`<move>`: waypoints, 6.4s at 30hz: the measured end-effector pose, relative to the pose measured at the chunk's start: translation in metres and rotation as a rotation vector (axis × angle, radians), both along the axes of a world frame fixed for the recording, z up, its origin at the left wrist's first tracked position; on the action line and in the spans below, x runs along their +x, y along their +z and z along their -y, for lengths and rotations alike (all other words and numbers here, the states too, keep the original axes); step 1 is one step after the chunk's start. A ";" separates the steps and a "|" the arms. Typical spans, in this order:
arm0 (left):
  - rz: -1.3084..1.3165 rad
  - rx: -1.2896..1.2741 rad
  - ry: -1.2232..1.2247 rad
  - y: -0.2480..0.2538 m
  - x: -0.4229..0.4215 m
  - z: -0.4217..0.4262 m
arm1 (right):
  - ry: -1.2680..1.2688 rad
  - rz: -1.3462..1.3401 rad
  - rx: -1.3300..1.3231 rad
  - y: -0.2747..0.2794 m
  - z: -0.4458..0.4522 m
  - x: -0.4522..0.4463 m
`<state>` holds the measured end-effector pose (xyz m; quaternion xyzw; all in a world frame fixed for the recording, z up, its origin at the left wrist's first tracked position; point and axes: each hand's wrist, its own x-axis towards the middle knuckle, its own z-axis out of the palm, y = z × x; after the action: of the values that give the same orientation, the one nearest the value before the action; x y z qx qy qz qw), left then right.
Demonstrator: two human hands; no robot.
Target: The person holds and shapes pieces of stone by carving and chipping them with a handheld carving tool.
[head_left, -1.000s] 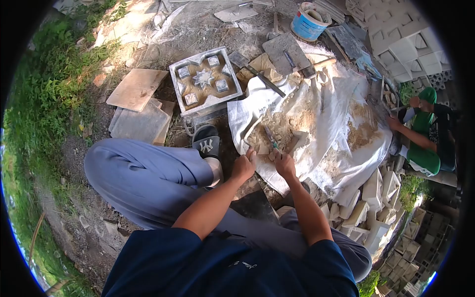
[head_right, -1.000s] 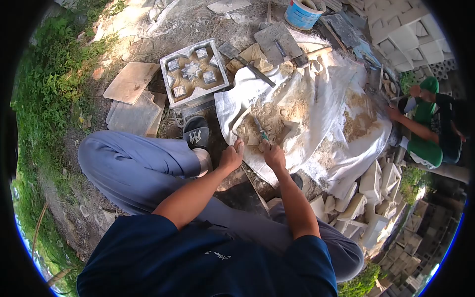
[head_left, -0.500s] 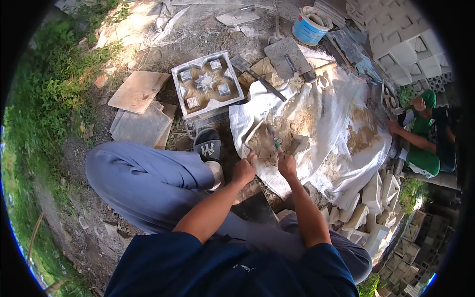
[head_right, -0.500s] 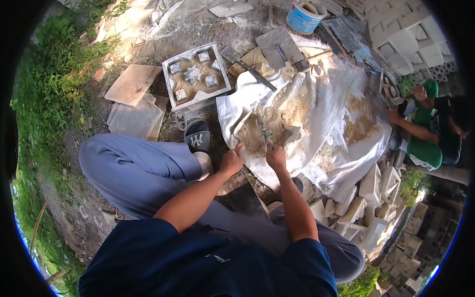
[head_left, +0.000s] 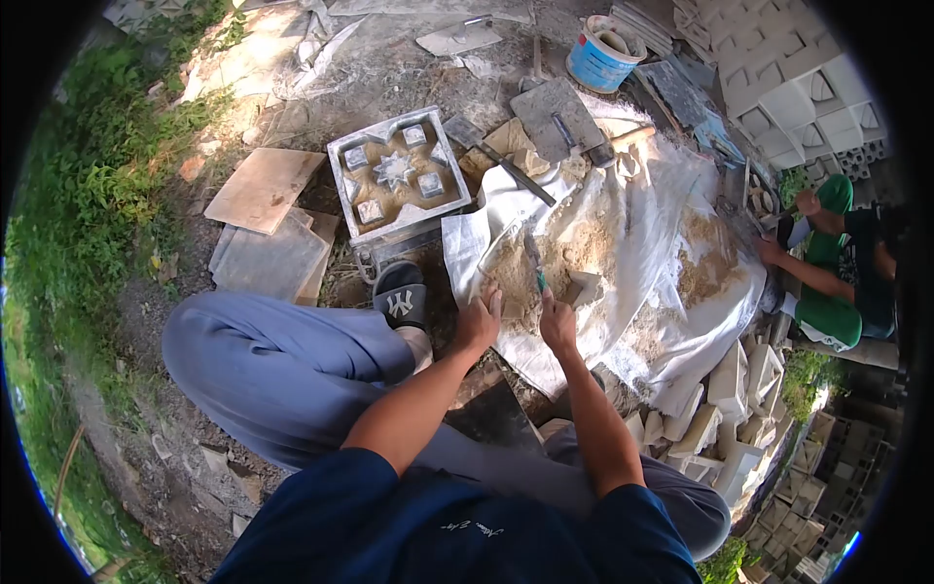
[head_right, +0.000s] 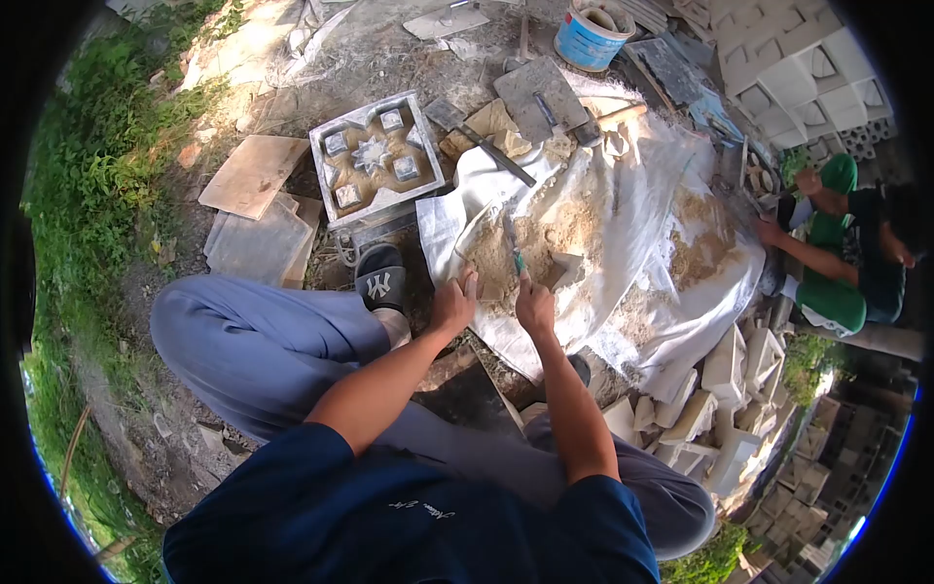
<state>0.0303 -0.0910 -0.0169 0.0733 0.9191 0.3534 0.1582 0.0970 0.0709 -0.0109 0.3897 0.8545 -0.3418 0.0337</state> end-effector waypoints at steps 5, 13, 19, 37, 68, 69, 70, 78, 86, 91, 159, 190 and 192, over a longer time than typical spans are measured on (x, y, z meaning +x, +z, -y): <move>0.053 0.002 0.027 0.002 0.009 -0.004 | -0.091 -0.232 -0.172 0.049 0.005 -0.022; -0.058 0.151 -0.001 0.001 0.021 -0.006 | 0.158 -0.076 0.143 -0.007 0.017 -0.004; 0.014 0.116 0.003 0.005 0.016 -0.005 | 0.049 -0.004 -0.078 0.027 0.009 -0.007; 0.134 0.059 -0.077 -0.001 0.012 -0.001 | 0.272 -0.025 0.178 0.004 0.028 0.012; -0.134 0.145 -0.017 -0.039 0.019 -0.004 | 0.002 -0.065 -0.036 0.020 0.021 0.007; -0.238 0.075 -0.094 -0.050 0.021 -0.002 | -0.006 -0.001 0.007 0.010 0.021 0.009; -0.291 0.039 -0.134 -0.045 0.019 -0.001 | 0.026 0.078 0.000 0.006 0.017 0.009; 0.002 0.010 -0.068 -0.017 0.014 -0.001 | -0.088 -0.145 -0.127 0.029 0.018 0.002; -0.006 0.017 -0.077 -0.014 0.014 0.000 | 0.027 -0.018 -0.042 0.014 0.013 0.012; -0.123 0.068 -0.026 -0.007 0.018 -0.003 | 0.007 -0.192 -0.026 0.008 0.020 0.016; -0.012 -0.036 -0.161 -0.037 0.013 0.000 | -0.021 -0.265 -0.109 0.011 0.014 0.015; -0.110 0.075 -0.182 -0.030 0.012 0.002 | 0.094 -0.097 -0.063 0.011 0.026 0.013; -0.520 0.019 -0.247 -0.050 0.016 0.004 | 0.052 -0.093 -0.068 0.010 0.024 0.010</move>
<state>0.0460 -0.0947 -0.0670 0.2744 0.9096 0.3092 -0.0417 0.1067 0.0467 -0.0006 0.3496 0.8530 -0.3872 0.0160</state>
